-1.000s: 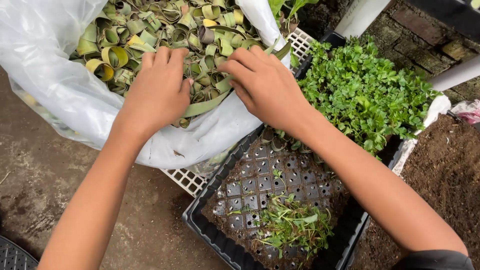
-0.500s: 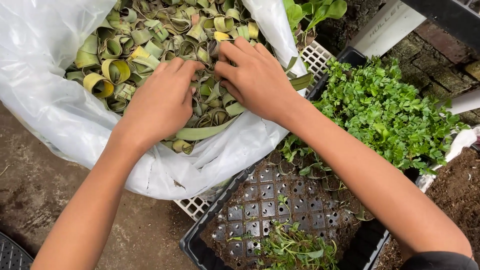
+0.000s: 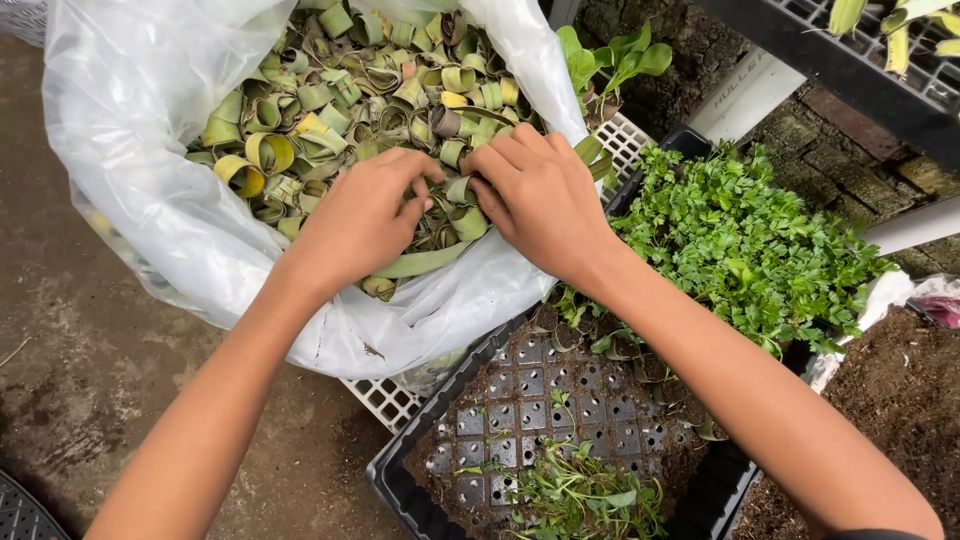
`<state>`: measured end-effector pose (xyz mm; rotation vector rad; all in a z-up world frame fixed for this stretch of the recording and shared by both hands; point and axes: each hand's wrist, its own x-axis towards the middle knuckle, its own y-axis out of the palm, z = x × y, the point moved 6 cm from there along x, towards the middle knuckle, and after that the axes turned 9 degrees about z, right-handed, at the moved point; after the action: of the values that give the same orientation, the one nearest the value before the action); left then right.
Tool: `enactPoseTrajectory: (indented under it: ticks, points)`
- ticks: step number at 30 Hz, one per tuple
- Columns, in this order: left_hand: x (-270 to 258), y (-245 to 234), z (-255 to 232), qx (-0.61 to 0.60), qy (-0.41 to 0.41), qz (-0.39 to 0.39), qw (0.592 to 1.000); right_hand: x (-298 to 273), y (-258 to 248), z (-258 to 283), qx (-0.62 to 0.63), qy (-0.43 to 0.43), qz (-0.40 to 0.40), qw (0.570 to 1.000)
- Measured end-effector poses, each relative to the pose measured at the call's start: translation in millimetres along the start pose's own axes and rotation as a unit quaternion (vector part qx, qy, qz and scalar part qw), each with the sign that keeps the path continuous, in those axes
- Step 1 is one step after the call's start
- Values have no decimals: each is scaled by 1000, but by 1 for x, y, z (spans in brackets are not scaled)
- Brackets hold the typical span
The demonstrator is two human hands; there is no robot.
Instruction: The person takes small seedlings from a black seedling tray and wraps their roots in small pieces of dried leaf material. They then place the wrapped seedlings into a tray filled with soil, pressing the soil around them to secure them in place.
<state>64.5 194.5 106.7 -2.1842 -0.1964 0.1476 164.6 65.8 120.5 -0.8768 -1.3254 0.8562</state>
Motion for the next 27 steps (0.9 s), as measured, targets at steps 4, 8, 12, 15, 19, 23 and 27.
enactPoseTrajectory:
  ticks: [4, 8, 12, 15, 19, 23, 27]
  points:
    - [-11, -14, 0, -92, 29, -47, 994, -6, -12, -4, 16, 27, -11, 999]
    - [-19, -27, -13, -252, 56, -82, 963, -16, -28, -6, 105, 83, 14, 991]
    - [-42, -22, -50, -376, 67, -70, 921, -41, -43, 13, 294, 131, 23, 946]
    - [-44, -12, -82, -402, 91, -36, 910, -61, -68, 46, 322, 130, 40, 937]
    - [-53, 8, -115, -426, 123, -13, 896, -101, -89, 56, 389, 192, 40, 900]
    - [-50, 12, -112, -329, 151, -59, 930, -128, -97, 57, 374, 215, 48, 901]
    - [-48, -16, -85, -112, 36, -78, 990, -130, -82, 49, 365, 253, 79, 892]
